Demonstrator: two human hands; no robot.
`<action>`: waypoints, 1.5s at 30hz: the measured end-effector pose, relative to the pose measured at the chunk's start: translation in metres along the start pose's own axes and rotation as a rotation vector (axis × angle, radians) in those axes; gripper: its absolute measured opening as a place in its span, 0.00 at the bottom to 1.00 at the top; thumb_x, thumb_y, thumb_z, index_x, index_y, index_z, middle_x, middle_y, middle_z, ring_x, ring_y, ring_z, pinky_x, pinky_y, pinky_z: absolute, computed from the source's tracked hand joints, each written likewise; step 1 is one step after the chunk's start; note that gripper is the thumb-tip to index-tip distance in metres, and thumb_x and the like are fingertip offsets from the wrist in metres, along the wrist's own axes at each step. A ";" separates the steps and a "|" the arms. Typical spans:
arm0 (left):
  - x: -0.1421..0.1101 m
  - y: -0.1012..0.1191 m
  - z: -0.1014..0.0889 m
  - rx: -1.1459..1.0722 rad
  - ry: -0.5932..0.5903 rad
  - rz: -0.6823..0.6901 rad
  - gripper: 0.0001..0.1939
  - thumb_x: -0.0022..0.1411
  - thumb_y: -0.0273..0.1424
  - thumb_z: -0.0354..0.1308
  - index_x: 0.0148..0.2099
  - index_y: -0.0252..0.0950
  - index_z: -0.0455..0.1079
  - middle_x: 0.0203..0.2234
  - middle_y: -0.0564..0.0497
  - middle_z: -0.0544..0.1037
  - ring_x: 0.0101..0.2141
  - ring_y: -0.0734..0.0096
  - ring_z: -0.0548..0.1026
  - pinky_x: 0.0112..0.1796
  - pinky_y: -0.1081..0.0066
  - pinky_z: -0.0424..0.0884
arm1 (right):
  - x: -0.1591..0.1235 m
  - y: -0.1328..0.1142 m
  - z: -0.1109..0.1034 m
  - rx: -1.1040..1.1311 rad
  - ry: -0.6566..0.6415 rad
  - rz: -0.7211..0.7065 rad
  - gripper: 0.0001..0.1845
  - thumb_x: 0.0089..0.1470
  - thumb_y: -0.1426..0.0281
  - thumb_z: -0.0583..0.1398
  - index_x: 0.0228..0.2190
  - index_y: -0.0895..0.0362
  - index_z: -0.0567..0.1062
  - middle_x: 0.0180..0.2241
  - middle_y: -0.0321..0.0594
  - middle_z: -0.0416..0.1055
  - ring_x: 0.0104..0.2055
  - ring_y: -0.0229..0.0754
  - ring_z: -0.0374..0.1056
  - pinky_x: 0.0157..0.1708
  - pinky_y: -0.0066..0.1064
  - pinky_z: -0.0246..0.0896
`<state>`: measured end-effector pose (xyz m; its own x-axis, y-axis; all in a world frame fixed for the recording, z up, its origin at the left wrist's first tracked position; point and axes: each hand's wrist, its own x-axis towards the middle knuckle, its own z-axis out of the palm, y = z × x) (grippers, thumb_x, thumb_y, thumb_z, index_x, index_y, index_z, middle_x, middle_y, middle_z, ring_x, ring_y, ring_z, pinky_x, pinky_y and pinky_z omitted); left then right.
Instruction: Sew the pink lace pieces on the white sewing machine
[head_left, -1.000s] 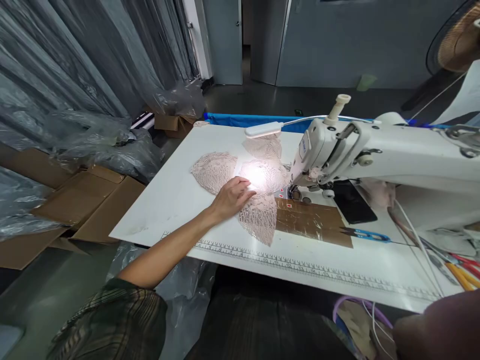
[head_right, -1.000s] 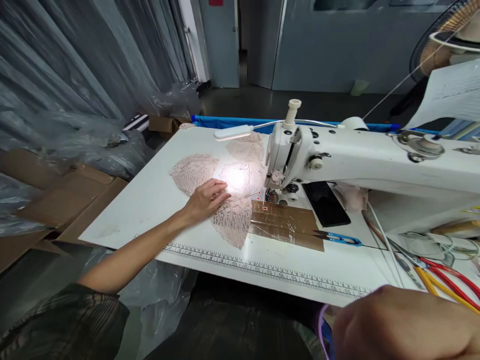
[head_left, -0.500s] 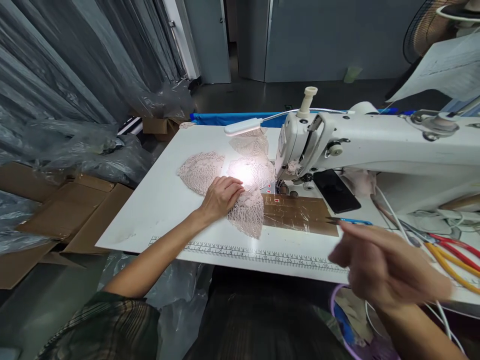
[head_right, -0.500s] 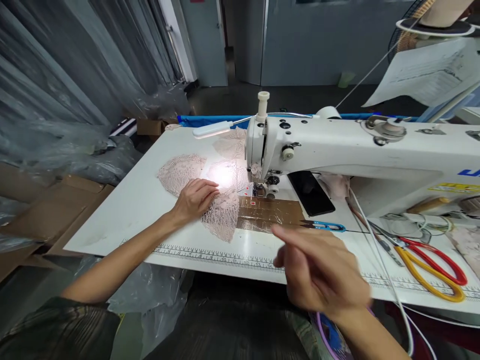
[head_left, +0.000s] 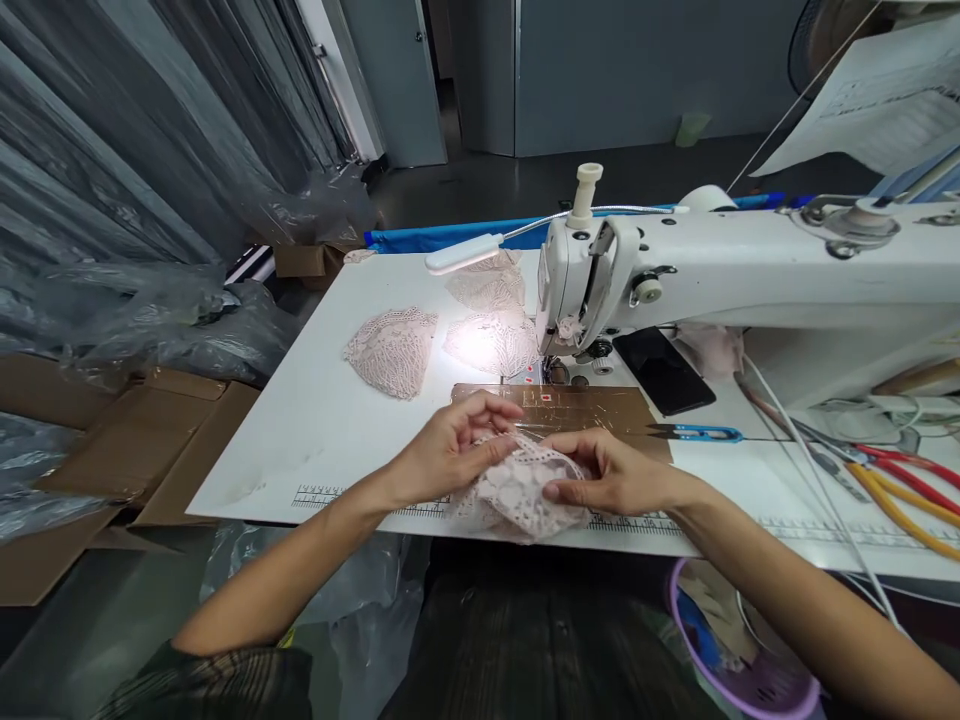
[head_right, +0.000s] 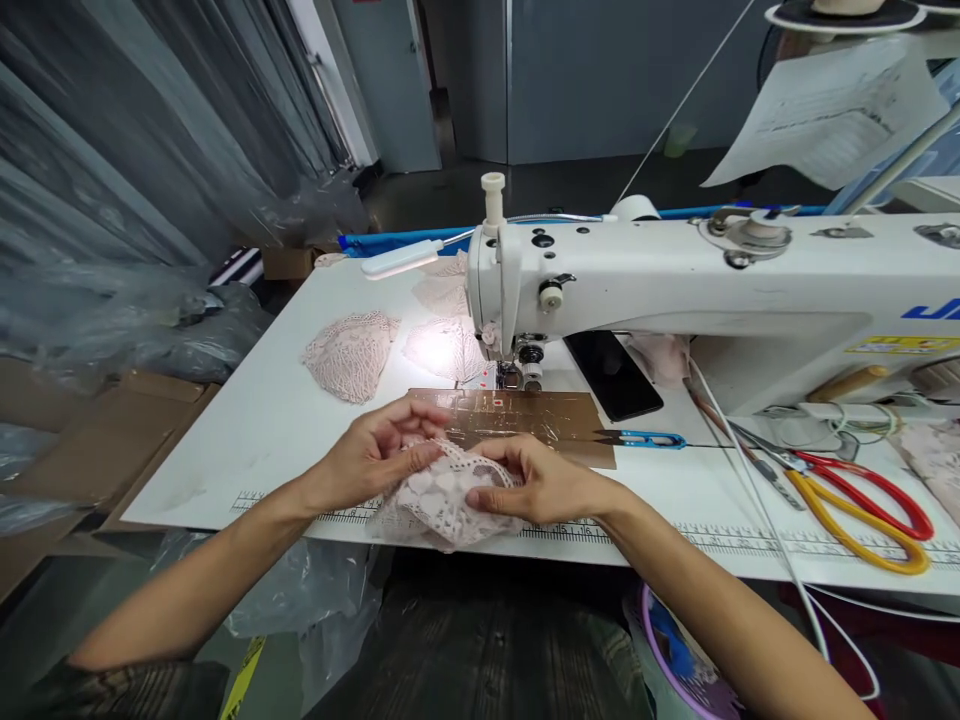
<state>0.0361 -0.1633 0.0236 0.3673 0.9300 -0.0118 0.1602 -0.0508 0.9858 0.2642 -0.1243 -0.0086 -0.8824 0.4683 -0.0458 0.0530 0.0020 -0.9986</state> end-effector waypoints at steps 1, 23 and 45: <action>0.000 -0.003 -0.007 0.023 0.033 -0.009 0.17 0.60 0.37 0.63 0.48 0.34 0.67 0.36 0.48 0.74 0.32 0.75 0.73 0.30 0.76 0.70 | 0.002 0.002 -0.004 0.010 0.004 0.042 0.21 0.56 0.59 0.63 0.44 0.62 0.76 0.37 0.41 0.73 0.35 0.34 0.67 0.35 0.24 0.64; 0.110 -0.056 -0.031 0.665 -0.307 0.384 0.08 0.61 0.34 0.63 0.42 0.40 0.78 0.35 0.48 0.76 0.38 0.69 0.74 0.38 0.68 0.74 | 0.015 0.033 -0.051 -0.858 0.825 0.126 0.15 0.57 0.68 0.56 0.42 0.54 0.80 0.40 0.42 0.75 0.37 0.42 0.69 0.34 0.31 0.59; 0.075 -0.018 -0.037 0.215 -0.166 -0.031 0.15 0.58 0.41 0.64 0.37 0.32 0.74 0.26 0.49 0.76 0.21 0.78 0.69 0.20 0.76 0.65 | 0.027 0.025 -0.015 0.042 0.392 -0.036 0.22 0.57 0.51 0.60 0.32 0.60 0.71 0.28 0.37 0.67 0.29 0.33 0.60 0.30 0.27 0.56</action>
<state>0.0269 -0.0786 0.0117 0.5016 0.8607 -0.0866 0.3584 -0.1157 0.9264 0.2489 -0.0982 -0.0346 -0.6374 0.7705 -0.0057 -0.0007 -0.0079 -1.0000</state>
